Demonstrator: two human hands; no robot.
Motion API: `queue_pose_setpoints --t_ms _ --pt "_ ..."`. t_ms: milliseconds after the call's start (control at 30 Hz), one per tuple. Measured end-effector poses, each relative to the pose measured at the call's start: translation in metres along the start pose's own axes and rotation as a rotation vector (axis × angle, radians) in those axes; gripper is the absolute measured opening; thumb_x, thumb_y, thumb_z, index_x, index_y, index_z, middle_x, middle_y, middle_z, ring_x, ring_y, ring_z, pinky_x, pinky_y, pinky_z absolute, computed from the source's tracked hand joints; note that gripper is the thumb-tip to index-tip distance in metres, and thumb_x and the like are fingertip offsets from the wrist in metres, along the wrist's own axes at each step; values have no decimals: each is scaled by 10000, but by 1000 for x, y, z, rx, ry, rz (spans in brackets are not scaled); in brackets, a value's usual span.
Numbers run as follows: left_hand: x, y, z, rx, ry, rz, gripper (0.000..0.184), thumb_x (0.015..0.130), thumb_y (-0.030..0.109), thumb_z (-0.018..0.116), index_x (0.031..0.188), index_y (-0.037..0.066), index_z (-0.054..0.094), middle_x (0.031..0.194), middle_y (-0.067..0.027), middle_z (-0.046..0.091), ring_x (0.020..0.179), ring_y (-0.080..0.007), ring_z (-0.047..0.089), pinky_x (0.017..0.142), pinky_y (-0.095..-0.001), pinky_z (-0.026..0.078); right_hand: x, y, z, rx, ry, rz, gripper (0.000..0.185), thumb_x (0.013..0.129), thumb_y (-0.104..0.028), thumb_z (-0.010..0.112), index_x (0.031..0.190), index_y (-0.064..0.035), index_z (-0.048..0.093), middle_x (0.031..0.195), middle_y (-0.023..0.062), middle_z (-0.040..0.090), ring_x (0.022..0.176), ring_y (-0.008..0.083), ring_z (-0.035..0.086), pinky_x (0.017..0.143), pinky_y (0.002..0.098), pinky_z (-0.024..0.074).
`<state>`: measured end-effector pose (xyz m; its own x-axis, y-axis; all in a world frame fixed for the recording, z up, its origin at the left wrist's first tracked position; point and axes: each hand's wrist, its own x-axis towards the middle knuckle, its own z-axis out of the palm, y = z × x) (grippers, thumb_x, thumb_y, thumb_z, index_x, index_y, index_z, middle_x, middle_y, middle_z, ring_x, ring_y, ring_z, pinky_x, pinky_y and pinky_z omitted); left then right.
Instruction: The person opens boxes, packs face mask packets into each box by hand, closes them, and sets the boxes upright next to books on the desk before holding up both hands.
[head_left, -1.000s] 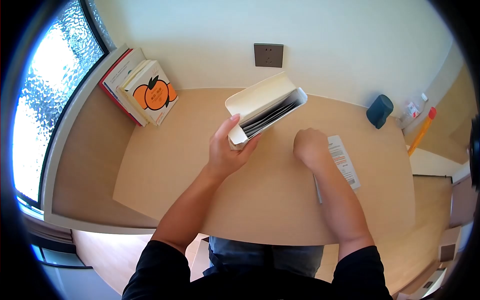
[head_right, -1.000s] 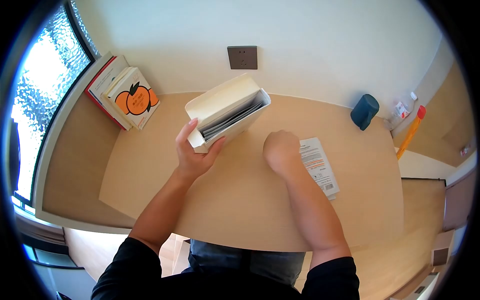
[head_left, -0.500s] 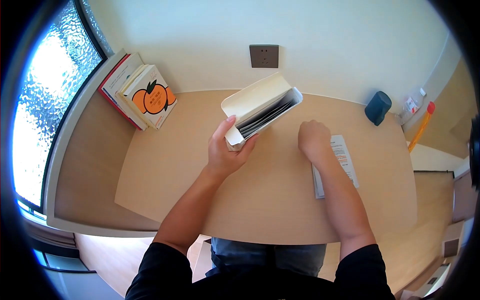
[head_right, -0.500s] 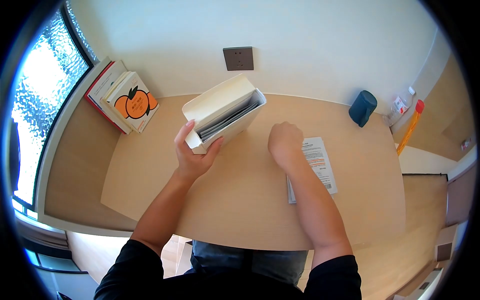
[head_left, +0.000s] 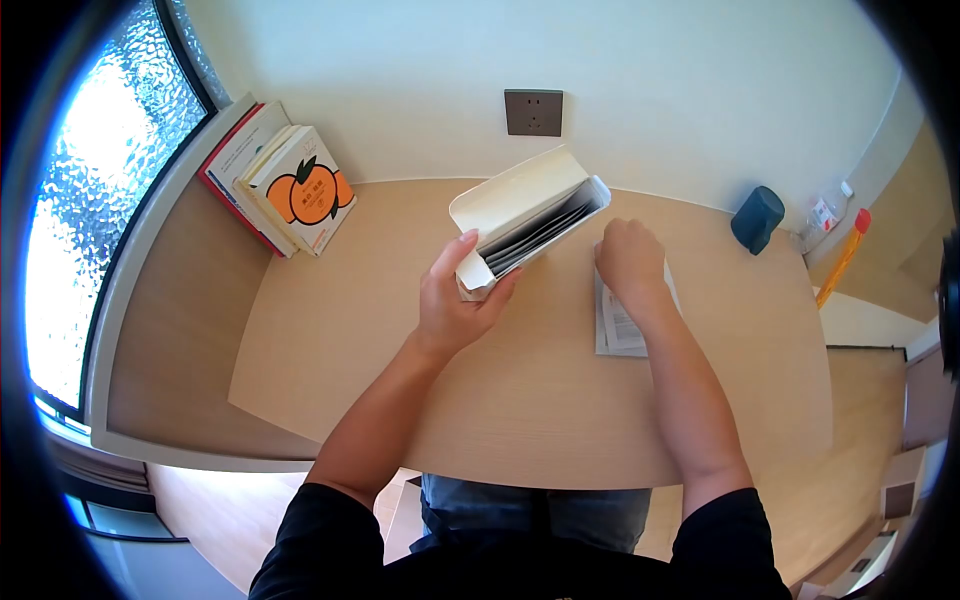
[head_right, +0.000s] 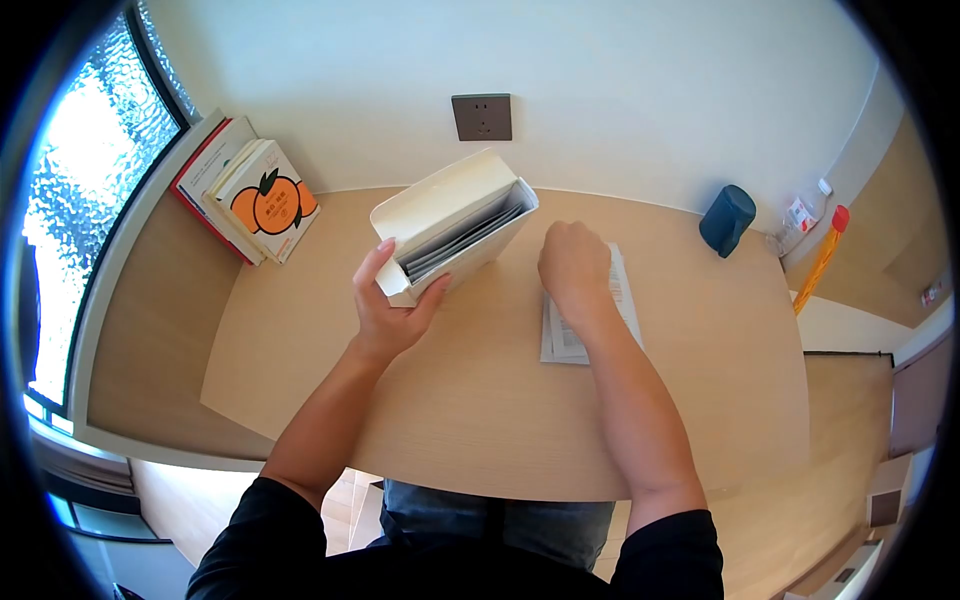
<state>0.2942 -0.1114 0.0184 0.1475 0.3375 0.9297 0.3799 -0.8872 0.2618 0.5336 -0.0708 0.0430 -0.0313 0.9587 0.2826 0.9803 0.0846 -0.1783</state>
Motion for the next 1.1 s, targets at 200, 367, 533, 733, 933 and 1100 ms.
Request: queue_pose_setpoints --t_ms 200,367,533,733,933,1100 --pt "1 0 -1 0 6 9 787 818 -24 820 1417 51 316 1123 -199 590 963 -272 685 762 -366 580 -8 -2 8 -1 -191 55 161 891 -107 588 974 4 670 1016 250 702 954 414 691 821 487 566" --pt "0 -1 0 -17 1 1 788 821 -29 816 1420 56 311 1117 -201 592 948 -270 688 746 -359 583 -6 -1 19 -12 -237 81 140 884 -80 605 962 11 677 1036 242 715 979 397 702 850 463 573" --pt "1 -1 1 -40 -5 -7 788 826 -33 807 1423 61 302 1110 -200 591 923 -266 692 719 -357 586 -2 13 25 -31 -154 -21 116 893 -52 592 935 17 677 982 230 718 965 394 707 828 462 578" --pt "4 2 0 1 -1 -5 785 823 -36 807 1419 57 303 1083 -189 589 880 -248 694 685 -349 583 10 30 34 57 -142 0 242 883 -18 581 1109 68 571 1046 259 691 1024 445 665 851 493 564" --pt "5 2 -1 -16 -4 5 783 822 -41 806 1417 53 305 1069 -187 588 853 -232 690 663 -341 578 10 43 20 -96 -106 160 370 916 -138 627 1248 19 578 1128 213 697 1008 408 695 895 524 541" --pt "2 1 -1 -43 -8 -12 789 821 -57 799 1420 63 300 1068 -184 587 841 -232 689 658 -335 577 22 58 7 -32 -462 388 341 880 -146 648 1190 -17 704 1217 215 693 1086 392 684 960 531 518"
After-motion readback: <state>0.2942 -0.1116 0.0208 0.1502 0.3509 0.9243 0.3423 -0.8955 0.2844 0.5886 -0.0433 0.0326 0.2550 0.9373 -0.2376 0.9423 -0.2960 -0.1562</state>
